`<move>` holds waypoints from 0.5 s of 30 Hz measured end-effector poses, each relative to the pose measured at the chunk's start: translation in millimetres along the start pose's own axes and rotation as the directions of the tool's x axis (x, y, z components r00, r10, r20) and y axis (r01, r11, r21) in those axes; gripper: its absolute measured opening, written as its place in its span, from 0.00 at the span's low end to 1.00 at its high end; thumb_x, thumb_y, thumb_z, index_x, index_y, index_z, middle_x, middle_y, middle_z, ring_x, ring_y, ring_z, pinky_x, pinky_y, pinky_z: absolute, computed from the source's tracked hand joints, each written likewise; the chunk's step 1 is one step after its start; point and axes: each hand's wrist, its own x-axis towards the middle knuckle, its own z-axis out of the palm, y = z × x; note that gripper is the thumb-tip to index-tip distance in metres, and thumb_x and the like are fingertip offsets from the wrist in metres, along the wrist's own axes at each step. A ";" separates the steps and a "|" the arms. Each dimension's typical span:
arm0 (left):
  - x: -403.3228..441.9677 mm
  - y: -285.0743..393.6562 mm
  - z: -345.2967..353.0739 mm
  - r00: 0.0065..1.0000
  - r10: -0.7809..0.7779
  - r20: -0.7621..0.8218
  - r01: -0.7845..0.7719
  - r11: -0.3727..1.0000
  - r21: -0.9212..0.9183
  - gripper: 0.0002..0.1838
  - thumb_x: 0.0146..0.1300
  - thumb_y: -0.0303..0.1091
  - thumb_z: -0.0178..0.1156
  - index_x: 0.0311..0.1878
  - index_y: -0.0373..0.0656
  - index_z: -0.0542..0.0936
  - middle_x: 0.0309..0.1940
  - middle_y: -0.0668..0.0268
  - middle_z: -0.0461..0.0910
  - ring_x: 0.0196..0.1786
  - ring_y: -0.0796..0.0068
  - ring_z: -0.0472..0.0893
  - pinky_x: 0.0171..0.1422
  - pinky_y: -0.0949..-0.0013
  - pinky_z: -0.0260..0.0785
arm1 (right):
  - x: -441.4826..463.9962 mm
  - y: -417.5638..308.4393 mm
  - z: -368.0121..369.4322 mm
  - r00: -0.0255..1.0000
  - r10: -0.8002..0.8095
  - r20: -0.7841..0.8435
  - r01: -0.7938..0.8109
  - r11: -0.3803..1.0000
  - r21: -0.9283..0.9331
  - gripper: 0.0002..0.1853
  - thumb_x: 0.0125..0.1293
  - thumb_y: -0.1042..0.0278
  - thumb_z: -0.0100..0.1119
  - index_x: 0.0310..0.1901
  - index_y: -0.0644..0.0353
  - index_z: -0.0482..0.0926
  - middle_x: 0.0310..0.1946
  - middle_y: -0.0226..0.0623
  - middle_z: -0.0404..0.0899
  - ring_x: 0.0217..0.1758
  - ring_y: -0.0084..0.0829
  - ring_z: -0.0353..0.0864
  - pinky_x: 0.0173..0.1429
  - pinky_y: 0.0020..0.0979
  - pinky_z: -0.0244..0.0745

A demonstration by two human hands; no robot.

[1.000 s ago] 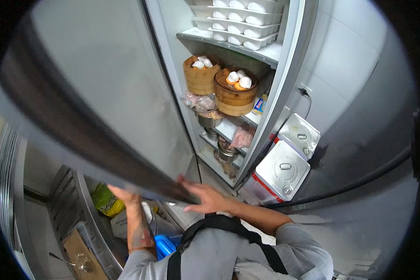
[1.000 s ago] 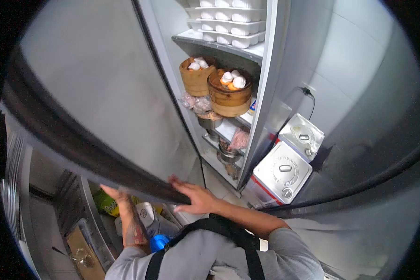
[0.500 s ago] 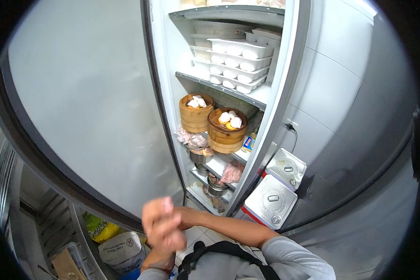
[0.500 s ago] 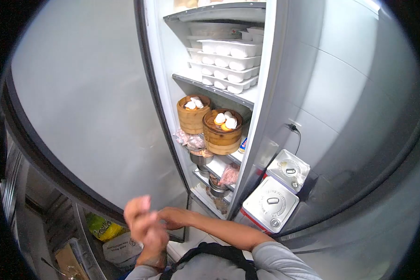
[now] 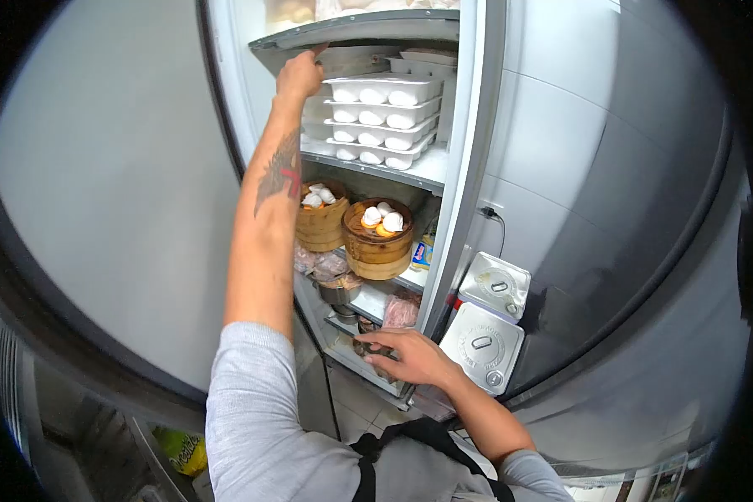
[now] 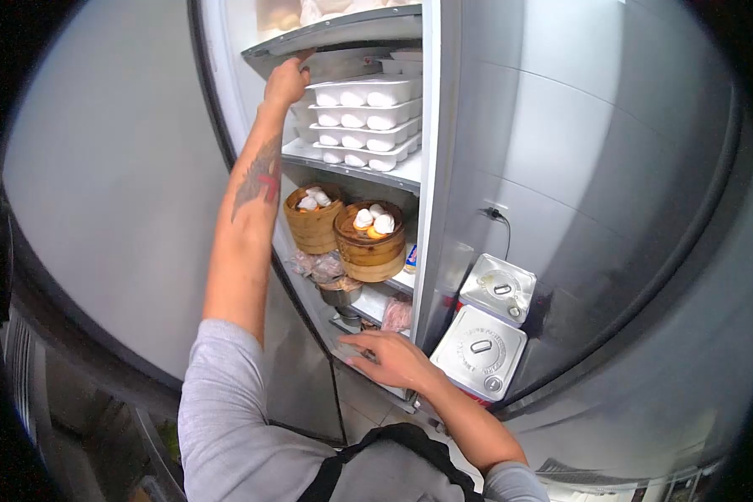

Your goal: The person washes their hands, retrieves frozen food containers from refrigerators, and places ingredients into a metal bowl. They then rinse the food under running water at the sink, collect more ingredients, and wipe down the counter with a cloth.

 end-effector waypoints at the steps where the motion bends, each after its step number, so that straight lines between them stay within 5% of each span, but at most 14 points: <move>1: 6.0 -1.9 5.1 1.000 0.011 0.009 -0.011 1.000 -0.014 0.23 0.67 0.36 0.51 0.65 0.63 0.76 0.37 0.52 0.85 0.43 0.49 0.85 0.49 0.52 0.78 | -7.2 6.3 2.4 0.999 0.047 -0.024 -0.047 0.999 0.006 0.22 0.65 0.60 0.61 0.61 0.56 0.77 0.47 0.50 0.82 0.49 0.46 0.83 0.53 0.42 0.77; 3: 14.6 -3.1 11.6 0.971 0.012 0.240 -0.073 0.966 0.248 0.31 0.67 0.34 0.52 0.74 0.67 0.63 0.43 0.47 0.83 0.46 0.47 0.84 0.47 0.46 0.78 | -18.4 13.7 7.8 0.994 0.088 -0.066 -0.087 0.996 0.021 0.22 0.65 0.61 0.61 0.60 0.56 0.77 0.46 0.50 0.82 0.49 0.47 0.84 0.53 0.42 0.77; 4: 14.8 -10.5 16.6 0.972 0.105 0.208 -0.168 0.935 0.313 0.34 0.67 0.35 0.53 0.76 0.65 0.57 0.40 0.47 0.84 0.44 0.46 0.85 0.44 0.48 0.79 | -24.6 15.6 11.5 0.990 0.112 -0.089 -0.110 0.993 0.030 0.22 0.65 0.62 0.62 0.60 0.56 0.77 0.45 0.51 0.82 0.48 0.47 0.84 0.52 0.42 0.77; 9: 28.0 -40.8 33.9 0.947 0.281 0.155 -0.320 0.845 0.427 0.24 0.69 0.33 0.45 0.68 0.57 0.69 0.32 0.51 0.85 0.35 0.48 0.86 0.38 0.48 0.79 | -43.7 18.5 16.1 0.975 0.209 -0.077 -0.209 0.978 0.010 0.21 0.66 0.59 0.63 0.59 0.55 0.79 0.43 0.47 0.84 0.46 0.43 0.85 0.52 0.38 0.77; 15: -18.4 -12.6 -16.2 0.987 0.123 -0.099 -0.089 0.950 0.300 0.18 0.70 0.37 0.47 0.61 0.48 0.74 0.32 0.52 0.85 0.32 0.47 0.84 0.33 0.50 0.76 | -43.7 26.7 22.2 0.975 0.210 -0.076 -0.206 0.977 0.059 0.21 0.66 0.61 0.63 0.59 0.56 0.79 0.41 0.48 0.84 0.43 0.44 0.85 0.50 0.38 0.78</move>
